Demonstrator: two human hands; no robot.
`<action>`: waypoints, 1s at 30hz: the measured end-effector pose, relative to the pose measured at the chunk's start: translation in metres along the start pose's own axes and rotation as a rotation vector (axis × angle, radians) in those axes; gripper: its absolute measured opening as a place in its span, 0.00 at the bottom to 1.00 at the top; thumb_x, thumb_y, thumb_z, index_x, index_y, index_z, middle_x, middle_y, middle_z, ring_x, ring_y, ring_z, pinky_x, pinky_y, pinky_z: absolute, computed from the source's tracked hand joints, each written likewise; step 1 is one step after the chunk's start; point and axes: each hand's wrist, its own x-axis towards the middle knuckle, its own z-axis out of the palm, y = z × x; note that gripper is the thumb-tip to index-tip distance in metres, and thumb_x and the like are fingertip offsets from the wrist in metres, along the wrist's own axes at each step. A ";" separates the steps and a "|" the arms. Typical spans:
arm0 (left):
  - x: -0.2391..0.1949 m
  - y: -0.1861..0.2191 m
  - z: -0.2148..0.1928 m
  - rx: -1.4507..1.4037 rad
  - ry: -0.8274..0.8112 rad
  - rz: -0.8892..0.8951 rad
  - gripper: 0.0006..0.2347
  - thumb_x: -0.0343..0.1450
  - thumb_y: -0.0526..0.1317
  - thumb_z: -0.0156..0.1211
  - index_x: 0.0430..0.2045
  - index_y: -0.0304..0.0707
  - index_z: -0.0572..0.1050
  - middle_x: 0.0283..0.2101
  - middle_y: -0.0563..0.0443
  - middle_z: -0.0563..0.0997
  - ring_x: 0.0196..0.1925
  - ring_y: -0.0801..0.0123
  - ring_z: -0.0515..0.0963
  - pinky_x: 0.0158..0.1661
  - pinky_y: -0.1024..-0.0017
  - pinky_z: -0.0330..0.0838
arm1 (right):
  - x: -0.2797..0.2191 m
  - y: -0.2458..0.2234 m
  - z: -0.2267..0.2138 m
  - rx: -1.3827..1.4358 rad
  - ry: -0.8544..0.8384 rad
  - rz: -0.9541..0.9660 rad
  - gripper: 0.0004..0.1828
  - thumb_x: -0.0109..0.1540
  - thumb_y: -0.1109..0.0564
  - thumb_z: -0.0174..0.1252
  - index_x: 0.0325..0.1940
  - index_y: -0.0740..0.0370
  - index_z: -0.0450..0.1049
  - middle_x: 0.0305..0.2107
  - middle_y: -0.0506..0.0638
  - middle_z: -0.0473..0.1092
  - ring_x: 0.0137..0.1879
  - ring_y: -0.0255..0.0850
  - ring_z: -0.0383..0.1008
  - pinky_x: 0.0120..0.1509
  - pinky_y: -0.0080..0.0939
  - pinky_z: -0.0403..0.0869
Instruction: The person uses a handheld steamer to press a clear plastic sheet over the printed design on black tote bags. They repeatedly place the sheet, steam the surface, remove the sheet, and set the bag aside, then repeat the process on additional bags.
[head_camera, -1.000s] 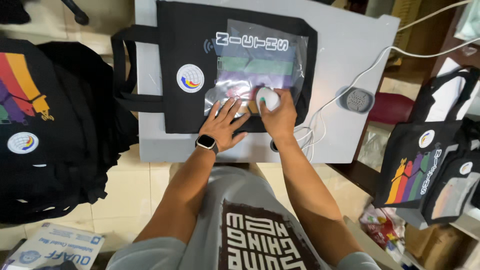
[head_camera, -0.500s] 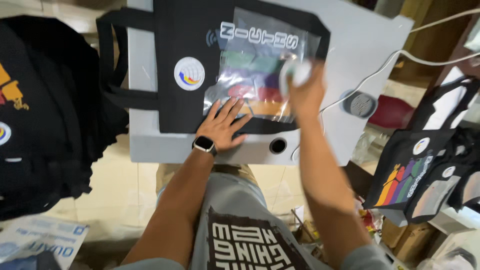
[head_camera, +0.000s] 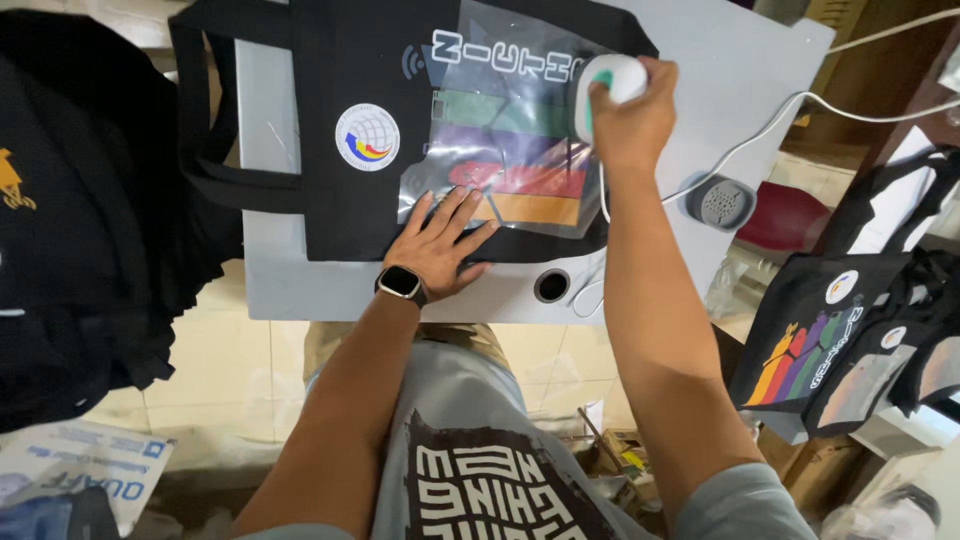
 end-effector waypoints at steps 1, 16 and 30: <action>0.001 -0.002 0.005 -0.015 -0.101 -0.015 0.28 0.76 0.62 0.47 0.71 0.58 0.62 0.77 0.43 0.54 0.79 0.53 0.51 0.73 0.45 0.41 | -0.005 0.008 0.002 -0.065 -0.001 -0.148 0.23 0.57 0.48 0.69 0.50 0.54 0.68 0.42 0.51 0.75 0.46 0.52 0.78 0.52 0.49 0.75; 0.000 -0.003 0.013 -0.034 -0.131 -0.060 0.30 0.73 0.61 0.50 0.73 0.63 0.57 0.79 0.48 0.49 0.81 0.57 0.45 0.74 0.45 0.37 | 0.006 0.010 0.030 -0.096 0.103 -0.089 0.27 0.51 0.47 0.75 0.49 0.43 0.70 0.37 0.47 0.79 0.48 0.54 0.82 0.54 0.54 0.78; -0.003 -0.006 0.028 0.031 -0.016 -0.037 0.29 0.74 0.64 0.45 0.72 0.64 0.59 0.79 0.50 0.53 0.81 0.60 0.48 0.74 0.47 0.36 | -0.058 0.004 0.026 -0.104 0.037 -0.060 0.28 0.51 0.49 0.75 0.50 0.52 0.71 0.38 0.57 0.78 0.48 0.60 0.81 0.53 0.61 0.79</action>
